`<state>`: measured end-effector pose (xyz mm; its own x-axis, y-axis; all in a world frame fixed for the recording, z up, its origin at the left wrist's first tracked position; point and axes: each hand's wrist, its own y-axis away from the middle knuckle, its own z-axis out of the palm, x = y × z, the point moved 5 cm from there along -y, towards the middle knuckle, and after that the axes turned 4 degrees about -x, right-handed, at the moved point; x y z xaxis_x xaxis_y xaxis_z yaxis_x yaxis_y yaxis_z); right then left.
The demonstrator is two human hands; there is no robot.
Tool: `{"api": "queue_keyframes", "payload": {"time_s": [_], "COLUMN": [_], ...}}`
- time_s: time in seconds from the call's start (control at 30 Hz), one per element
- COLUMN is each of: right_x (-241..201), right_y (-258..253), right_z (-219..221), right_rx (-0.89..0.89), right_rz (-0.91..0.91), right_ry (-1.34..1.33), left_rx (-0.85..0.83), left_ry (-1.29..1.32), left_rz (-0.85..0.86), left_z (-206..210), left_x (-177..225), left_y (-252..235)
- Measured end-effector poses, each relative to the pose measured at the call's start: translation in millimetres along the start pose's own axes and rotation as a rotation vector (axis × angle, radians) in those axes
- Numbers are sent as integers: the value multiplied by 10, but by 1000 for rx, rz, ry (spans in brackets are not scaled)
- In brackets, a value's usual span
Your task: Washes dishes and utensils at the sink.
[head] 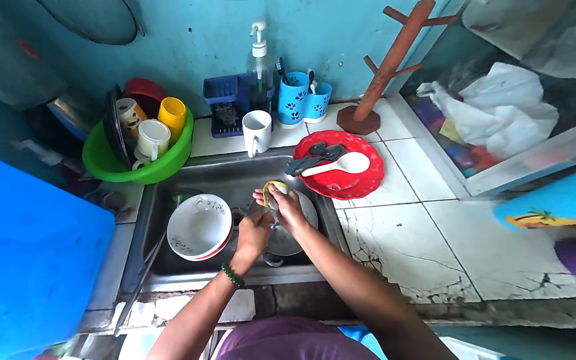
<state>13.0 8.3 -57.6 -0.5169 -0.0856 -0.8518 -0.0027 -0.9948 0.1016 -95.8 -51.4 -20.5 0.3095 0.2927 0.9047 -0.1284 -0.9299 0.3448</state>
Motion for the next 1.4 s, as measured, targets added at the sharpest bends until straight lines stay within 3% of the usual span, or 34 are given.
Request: {"api": "queue_keyframes", "payload": {"time_s": [0.1,0.23,0.43,0.6,0.73,0.83,0.9,1.03,1.13,1.2,1.27,1.4], "right_x": [-62,-116,-94,-31,-126,-186,-158,-78,-159,-171,-148,15], "right_y": [-68,18,180,222,111,-13,33,148,-36,-113,-61,182], "right_z": [-187,-192,-149,-35,-47,-119,-44,103,-36,-77,-8,163], "right_rx": [166,281,304,134,3,47,106,51,12,111,167,96], "right_rz": [-66,-18,108,169,67,-81,-44,140,-22,-87,-54,183], "right_ry": [285,423,342,-52,-124,-79,-97,-126,-11,-29,-74,-99], "left_rx": [23,67,78,50,-4,-62,-51,13,-10,-17,3,139], "left_ry": [-41,-161,-330,-362,-286,-182,-107,-22,-82,-65,35,240], "left_rz": [4,74,145,165,114,66,60,94,69,32,-7,0], "left_z": [-44,-54,-21,46,70,75,75,19,3,22,44,-8], "left_x": [-21,9,58,55,21,32,44,-10,8,1,-29,-151], "left_y": [5,-2,17,23,39,74,44,-50,2,4,-52,-229]}}
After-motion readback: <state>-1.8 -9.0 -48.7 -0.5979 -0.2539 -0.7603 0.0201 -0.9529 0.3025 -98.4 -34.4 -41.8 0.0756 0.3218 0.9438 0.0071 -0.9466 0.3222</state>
